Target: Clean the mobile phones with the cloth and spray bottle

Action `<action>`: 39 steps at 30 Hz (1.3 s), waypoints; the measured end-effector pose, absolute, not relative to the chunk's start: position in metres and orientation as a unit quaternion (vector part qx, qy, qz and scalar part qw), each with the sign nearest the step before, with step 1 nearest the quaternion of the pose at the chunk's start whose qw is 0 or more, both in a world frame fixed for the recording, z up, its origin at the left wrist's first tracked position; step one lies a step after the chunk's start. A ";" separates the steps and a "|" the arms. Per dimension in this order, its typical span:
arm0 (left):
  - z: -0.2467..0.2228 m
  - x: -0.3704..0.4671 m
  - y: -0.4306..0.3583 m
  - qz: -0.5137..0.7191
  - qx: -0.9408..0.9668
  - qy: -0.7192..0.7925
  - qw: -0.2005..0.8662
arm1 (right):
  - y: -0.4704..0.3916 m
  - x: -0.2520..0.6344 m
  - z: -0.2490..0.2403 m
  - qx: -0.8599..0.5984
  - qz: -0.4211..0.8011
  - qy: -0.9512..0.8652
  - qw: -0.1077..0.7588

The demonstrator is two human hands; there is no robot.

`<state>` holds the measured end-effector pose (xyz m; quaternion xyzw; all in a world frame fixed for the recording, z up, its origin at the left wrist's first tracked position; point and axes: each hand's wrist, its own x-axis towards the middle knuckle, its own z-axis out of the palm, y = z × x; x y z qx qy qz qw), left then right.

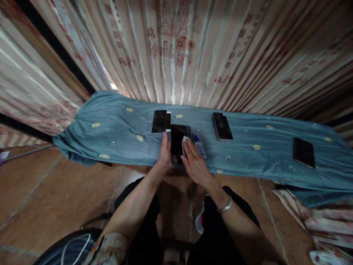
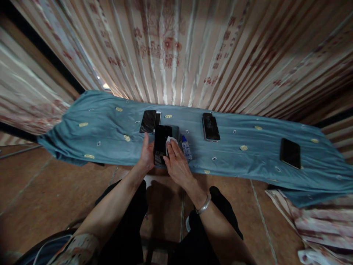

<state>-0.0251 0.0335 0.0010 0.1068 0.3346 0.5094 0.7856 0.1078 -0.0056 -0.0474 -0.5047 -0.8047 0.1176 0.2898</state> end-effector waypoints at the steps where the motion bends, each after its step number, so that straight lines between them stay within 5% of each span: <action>1: 0.001 -0.027 0.035 0.511 0.105 0.336 0.785 | -0.007 0.107 -0.049 -0.502 0.114 -0.807 0.290; 39: 0.001 -0.039 0.057 0.571 0.146 0.382 0.712 | -0.043 0.070 -0.054 -0.423 0.087 -0.854 0.289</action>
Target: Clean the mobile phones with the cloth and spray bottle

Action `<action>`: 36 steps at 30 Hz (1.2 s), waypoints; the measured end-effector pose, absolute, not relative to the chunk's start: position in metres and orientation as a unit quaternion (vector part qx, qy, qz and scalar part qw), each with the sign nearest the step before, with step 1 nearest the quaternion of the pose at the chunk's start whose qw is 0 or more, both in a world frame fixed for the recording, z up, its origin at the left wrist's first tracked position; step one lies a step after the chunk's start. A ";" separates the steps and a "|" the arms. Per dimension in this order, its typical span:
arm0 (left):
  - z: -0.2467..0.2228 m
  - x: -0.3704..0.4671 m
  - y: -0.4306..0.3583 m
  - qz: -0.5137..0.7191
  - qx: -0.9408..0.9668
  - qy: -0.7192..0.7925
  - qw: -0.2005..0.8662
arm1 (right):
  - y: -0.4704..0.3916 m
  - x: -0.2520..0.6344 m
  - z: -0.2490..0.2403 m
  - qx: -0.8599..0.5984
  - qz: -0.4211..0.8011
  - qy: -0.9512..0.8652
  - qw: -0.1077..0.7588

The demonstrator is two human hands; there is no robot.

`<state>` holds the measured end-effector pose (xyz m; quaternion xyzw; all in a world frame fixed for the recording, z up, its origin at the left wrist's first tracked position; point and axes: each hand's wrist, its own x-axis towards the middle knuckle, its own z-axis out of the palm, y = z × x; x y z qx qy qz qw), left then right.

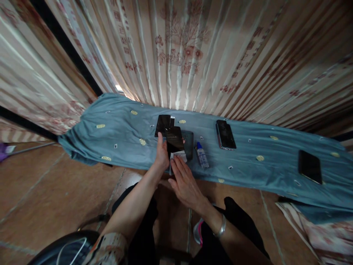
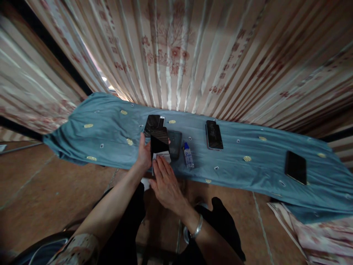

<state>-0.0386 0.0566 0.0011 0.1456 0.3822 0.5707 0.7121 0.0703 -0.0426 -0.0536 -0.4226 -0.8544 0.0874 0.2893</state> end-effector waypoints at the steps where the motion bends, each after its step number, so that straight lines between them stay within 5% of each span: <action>1: 0.001 -0.038 0.057 0.572 0.150 0.390 0.706 | -0.042 0.070 -0.053 -0.423 0.091 -0.854 0.288; 27: -0.005 -0.024 0.032 0.483 0.103 0.346 0.797 | -0.014 0.082 -0.052 -0.455 0.094 -0.839 0.284; 36: -0.015 -0.017 0.021 0.531 0.165 0.369 0.745 | -0.004 0.090 -0.046 -0.487 0.090 -0.820 0.287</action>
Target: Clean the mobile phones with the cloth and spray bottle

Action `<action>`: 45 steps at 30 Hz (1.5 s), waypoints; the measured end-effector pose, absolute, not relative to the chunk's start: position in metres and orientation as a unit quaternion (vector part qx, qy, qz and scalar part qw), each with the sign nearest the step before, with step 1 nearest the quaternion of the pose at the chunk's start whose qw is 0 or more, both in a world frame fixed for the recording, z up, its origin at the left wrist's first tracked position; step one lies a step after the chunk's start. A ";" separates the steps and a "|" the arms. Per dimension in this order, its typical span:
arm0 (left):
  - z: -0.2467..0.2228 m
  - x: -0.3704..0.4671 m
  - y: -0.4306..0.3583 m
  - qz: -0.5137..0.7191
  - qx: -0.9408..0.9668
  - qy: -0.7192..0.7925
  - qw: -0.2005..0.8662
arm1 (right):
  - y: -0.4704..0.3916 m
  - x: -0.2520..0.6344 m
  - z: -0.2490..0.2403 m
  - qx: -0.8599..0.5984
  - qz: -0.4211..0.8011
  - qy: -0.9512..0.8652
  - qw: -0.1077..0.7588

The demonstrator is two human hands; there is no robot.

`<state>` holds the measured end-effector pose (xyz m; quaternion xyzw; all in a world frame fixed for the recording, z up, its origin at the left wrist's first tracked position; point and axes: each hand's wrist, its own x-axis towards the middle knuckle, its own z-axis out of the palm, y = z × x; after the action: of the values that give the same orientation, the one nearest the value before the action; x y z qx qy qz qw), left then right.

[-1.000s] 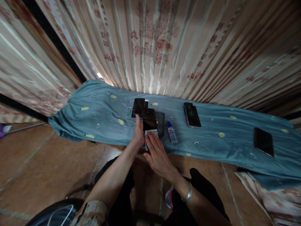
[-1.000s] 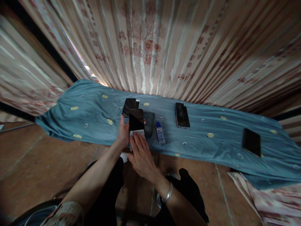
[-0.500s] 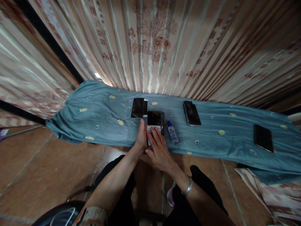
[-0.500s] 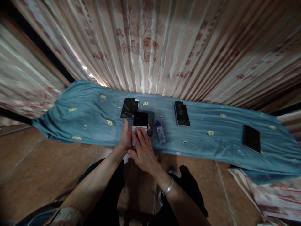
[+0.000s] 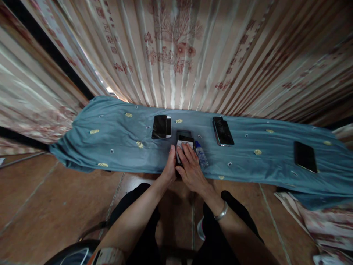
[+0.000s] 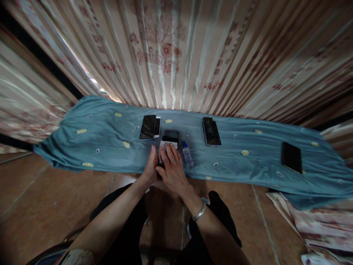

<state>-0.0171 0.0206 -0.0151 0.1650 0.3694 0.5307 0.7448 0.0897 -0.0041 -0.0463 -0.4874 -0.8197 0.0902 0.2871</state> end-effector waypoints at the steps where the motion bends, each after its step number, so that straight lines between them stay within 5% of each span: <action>1: -0.015 -0.016 0.020 0.530 0.171 0.375 0.741 | -0.003 0.091 -0.045 -0.490 0.090 -0.817 0.289; 45: -0.013 -0.018 0.022 0.501 0.136 0.349 0.780 | 0.014 0.108 -0.056 -0.555 0.075 -0.766 0.315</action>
<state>-0.0176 0.0222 -0.0126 0.1364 0.3486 0.5015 0.7800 0.1083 0.0138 -0.0556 -0.5548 -0.7664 0.0752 0.3148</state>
